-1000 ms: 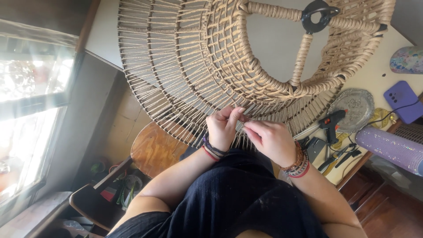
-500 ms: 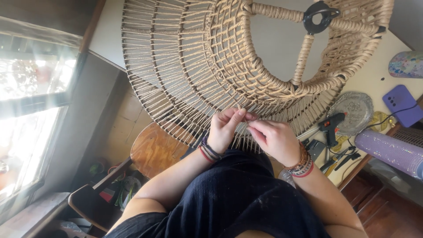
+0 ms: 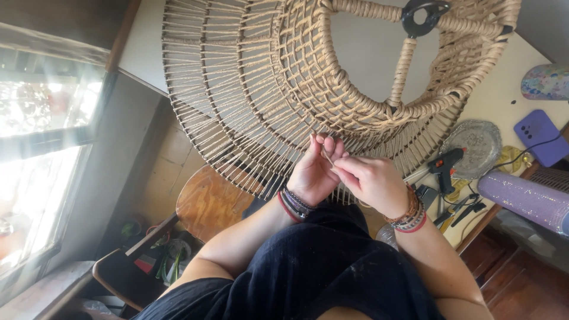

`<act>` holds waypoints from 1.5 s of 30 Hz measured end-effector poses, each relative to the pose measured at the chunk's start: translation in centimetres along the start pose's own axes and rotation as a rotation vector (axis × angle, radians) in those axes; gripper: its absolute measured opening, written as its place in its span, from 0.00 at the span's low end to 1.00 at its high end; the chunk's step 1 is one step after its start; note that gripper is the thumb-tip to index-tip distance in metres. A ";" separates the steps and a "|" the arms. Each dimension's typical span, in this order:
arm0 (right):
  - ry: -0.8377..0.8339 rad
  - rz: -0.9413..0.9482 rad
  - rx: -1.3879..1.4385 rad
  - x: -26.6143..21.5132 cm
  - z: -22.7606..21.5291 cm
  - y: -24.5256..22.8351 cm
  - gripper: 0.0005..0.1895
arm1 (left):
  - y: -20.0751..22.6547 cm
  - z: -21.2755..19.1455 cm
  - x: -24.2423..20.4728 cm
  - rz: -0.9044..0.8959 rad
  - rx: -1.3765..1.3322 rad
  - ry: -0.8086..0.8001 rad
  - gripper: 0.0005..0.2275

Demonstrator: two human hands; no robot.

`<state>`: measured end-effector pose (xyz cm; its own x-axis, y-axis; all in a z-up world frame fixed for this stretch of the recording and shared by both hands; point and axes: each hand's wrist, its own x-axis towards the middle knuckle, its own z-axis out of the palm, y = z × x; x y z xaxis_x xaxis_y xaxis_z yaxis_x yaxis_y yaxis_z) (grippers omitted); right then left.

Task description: Assembling a wicker lampshade by weaving strands through a frame and trimming them with pliers.

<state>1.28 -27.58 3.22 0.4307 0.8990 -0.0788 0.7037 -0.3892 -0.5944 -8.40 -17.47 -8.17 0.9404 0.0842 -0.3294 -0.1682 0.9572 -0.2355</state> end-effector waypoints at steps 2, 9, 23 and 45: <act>-0.006 0.001 -0.013 -0.1 0.1 0.3 0.08 | -0.1 0.4 0.0 0.007 -0.009 -0.005 0.08; -0.006 0.017 0.017 -0.2 0.1 0.6 0.07 | 1.0 1.7 -0.4 0.004 0.214 -0.016 0.10; 0.031 0.021 0.064 0.3 -0.1 0.0 0.07 | -0.2 1.4 -0.6 0.224 0.472 0.009 0.11; 0.474 0.101 0.036 -3.2 1.8 0.2 0.07 | 4.8 3.1 -1.7 0.986 1.950 -0.206 0.03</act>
<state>-1.01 -30.11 1.90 0.7118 0.6633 0.2311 0.6287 -0.4549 -0.6308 -9.85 -12.14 -5.88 0.7968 0.4751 0.3733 -0.1777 -0.4062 0.8963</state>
